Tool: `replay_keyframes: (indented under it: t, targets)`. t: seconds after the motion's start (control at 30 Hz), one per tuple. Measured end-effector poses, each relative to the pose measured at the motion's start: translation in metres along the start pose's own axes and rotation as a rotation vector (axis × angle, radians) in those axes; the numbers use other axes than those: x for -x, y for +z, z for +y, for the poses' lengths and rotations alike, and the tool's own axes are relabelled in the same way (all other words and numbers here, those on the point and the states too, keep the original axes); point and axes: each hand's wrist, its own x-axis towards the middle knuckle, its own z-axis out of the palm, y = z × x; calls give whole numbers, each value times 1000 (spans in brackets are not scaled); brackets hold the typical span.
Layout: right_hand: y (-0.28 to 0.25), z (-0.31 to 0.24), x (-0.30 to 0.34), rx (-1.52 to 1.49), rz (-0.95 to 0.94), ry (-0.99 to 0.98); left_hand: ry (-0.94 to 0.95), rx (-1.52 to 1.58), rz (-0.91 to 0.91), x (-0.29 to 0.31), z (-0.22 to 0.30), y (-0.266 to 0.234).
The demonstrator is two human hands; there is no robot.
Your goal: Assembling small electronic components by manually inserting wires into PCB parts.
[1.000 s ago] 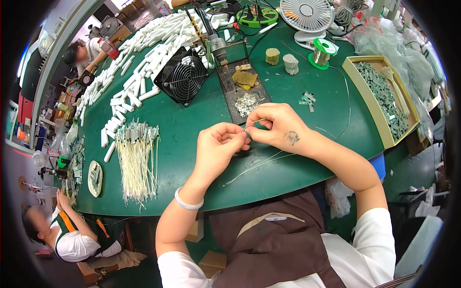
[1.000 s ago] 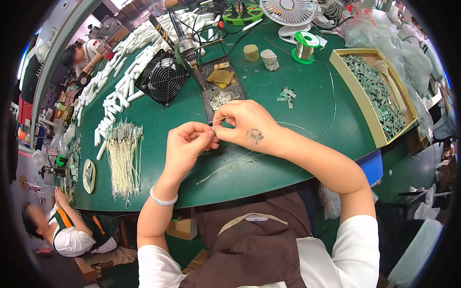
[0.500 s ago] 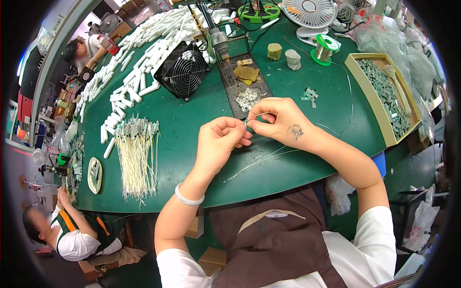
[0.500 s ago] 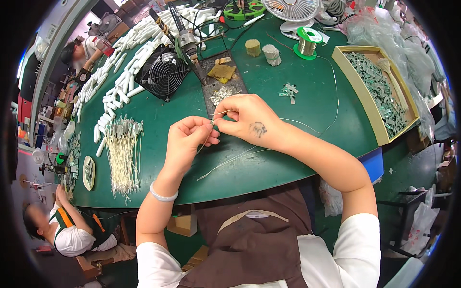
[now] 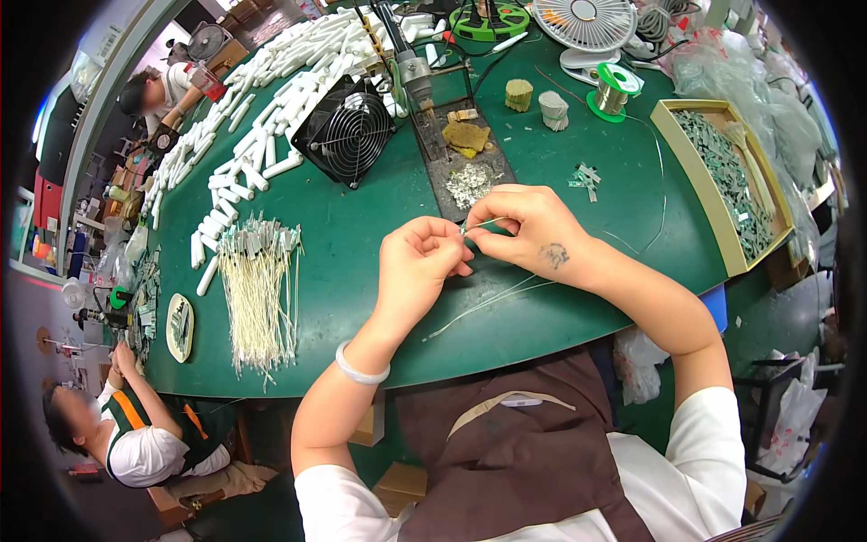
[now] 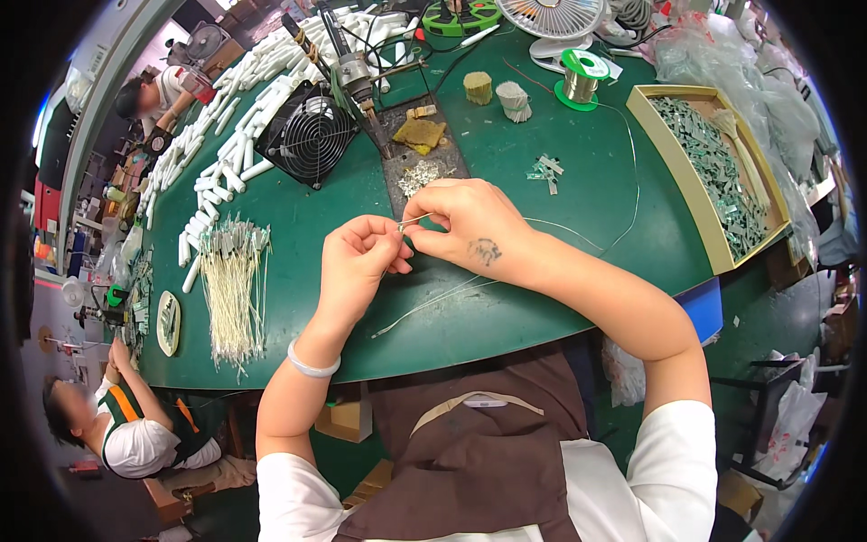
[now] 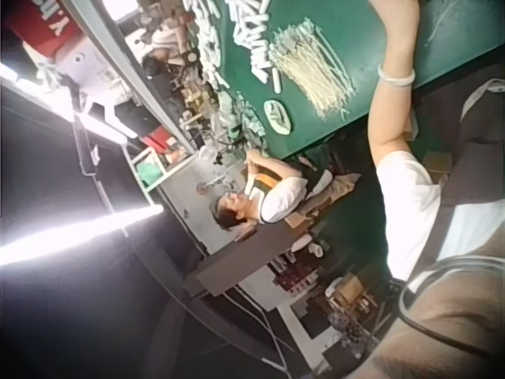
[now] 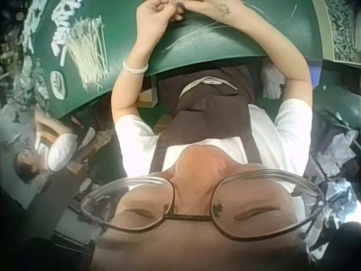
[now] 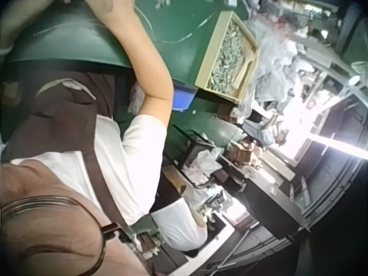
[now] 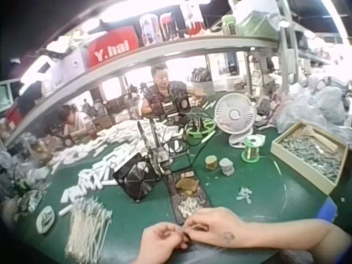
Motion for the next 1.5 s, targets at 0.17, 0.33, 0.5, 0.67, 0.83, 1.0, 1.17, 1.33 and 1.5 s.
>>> replay_keyframes:
  t: [0.17,0.33,0.5,0.67,0.83,1.0,1.17,1.33,1.5]
  targets:
    - [-9,-7,-5,-110,-39,197,97,-55,35,3,-1,3]
    - [-7,-1,-8,-257,-86,360,124,-114,55,3,-2,4]
    - [-5,-4,-5,-222,-112,343,125,-95,52,4,-2,5]
    - [-2,-3,-5,-229,-92,343,103,-88,38,3,-2,4]
    - [-4,-5,-6,-235,-99,361,104,-26,27,2,-1,4]
    - [-2,-2,-5,-225,-97,348,111,-20,37,2,-3,5]
    - [4,8,-4,-376,-62,342,98,-32,47,2,-3,3]
    - [0,1,-5,-367,-102,384,90,-32,54,2,-2,2]
    - [-2,-3,-4,-304,-136,382,99,3,52,3,-5,3]
